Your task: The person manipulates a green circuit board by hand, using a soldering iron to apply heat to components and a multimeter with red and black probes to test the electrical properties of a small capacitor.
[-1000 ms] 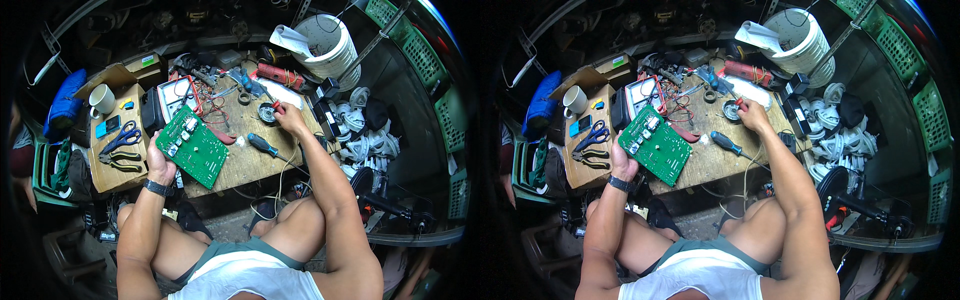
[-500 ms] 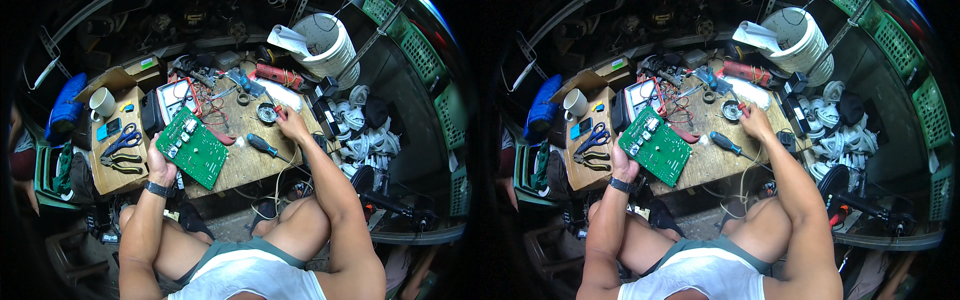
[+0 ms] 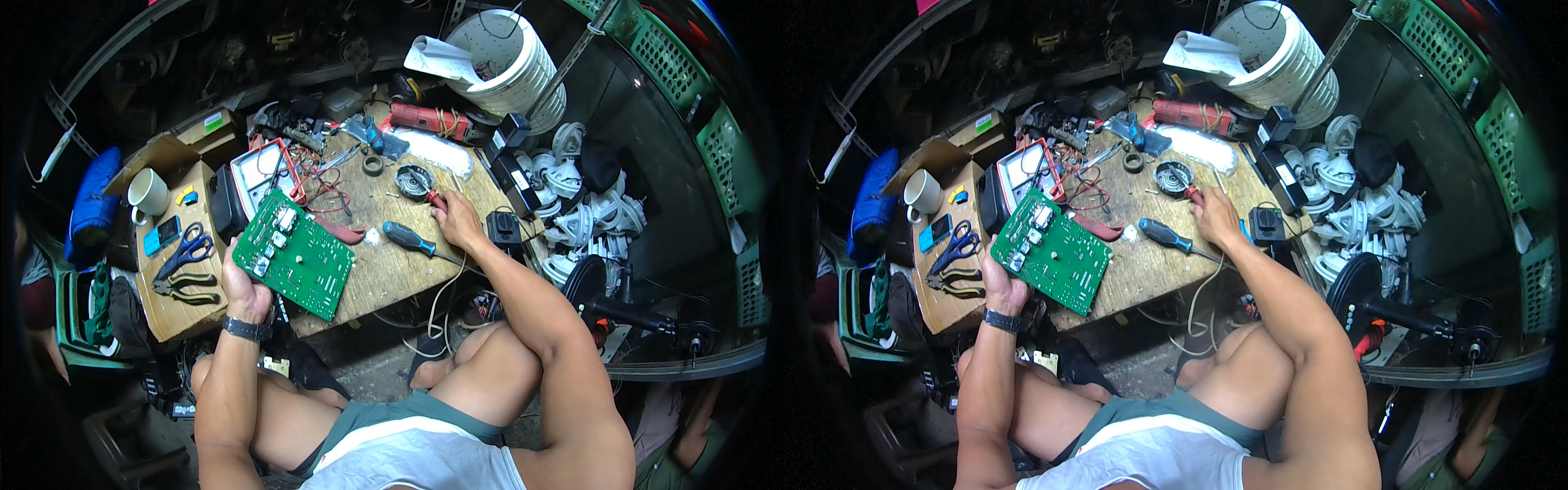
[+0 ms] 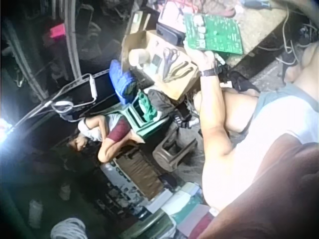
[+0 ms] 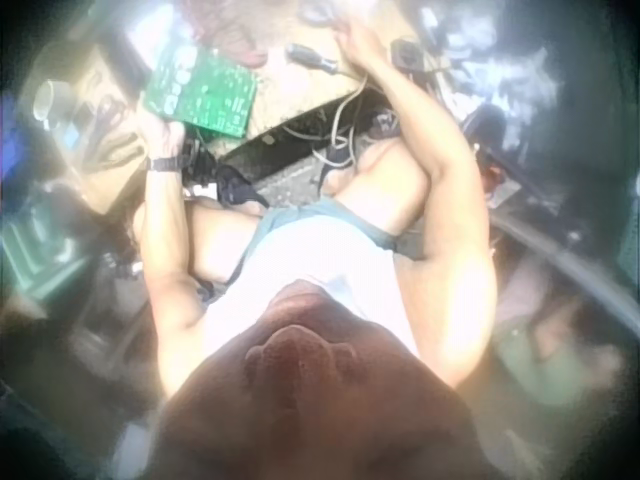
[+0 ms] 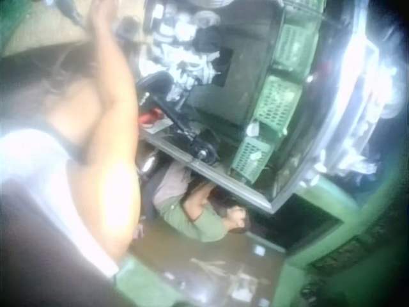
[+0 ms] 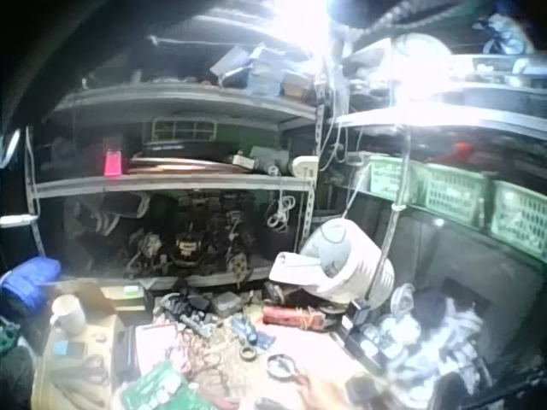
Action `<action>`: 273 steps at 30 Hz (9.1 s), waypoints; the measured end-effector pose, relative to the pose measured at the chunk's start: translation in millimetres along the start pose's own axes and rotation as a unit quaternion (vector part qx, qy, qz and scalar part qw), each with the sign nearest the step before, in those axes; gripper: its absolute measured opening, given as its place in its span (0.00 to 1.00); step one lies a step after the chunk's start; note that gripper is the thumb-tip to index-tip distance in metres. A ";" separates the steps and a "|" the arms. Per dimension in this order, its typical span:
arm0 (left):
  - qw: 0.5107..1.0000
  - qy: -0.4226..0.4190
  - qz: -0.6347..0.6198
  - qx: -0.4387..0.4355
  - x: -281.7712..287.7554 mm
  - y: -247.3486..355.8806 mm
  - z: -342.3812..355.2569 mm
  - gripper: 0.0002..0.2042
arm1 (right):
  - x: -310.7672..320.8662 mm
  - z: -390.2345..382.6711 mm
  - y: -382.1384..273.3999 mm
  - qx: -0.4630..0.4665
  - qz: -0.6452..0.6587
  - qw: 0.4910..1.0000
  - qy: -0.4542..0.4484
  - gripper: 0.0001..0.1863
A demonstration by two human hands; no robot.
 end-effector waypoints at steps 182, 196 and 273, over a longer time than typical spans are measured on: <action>0.969 -0.095 0.209 0.096 -81.1 -36.5 -79.3 0.18 | -64.3 -73.0 -170.7 0.013 0.337 0.901 -0.271 0.15; 0.977 -0.049 0.208 0.019 -67.3 5.4 -72.7 0.08 | -32.8 -85.1 -174.0 0.167 0.029 0.857 -0.486 0.16; 0.960 0.030 0.279 -0.023 -66.2 8.7 -69.0 0.02 | -48.6 -78.4 -189.2 -0.124 0.476 0.766 -0.413 0.13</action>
Point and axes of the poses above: each hand's wrist, its own z-axis towards the middle knuckle, its own x-axis out of the back of the hand, y = z × x, the point moved 2 cm from there along z, towards the middle knuckle, and after that the axes turned 15 degrees about z, right-handed, at the moved point
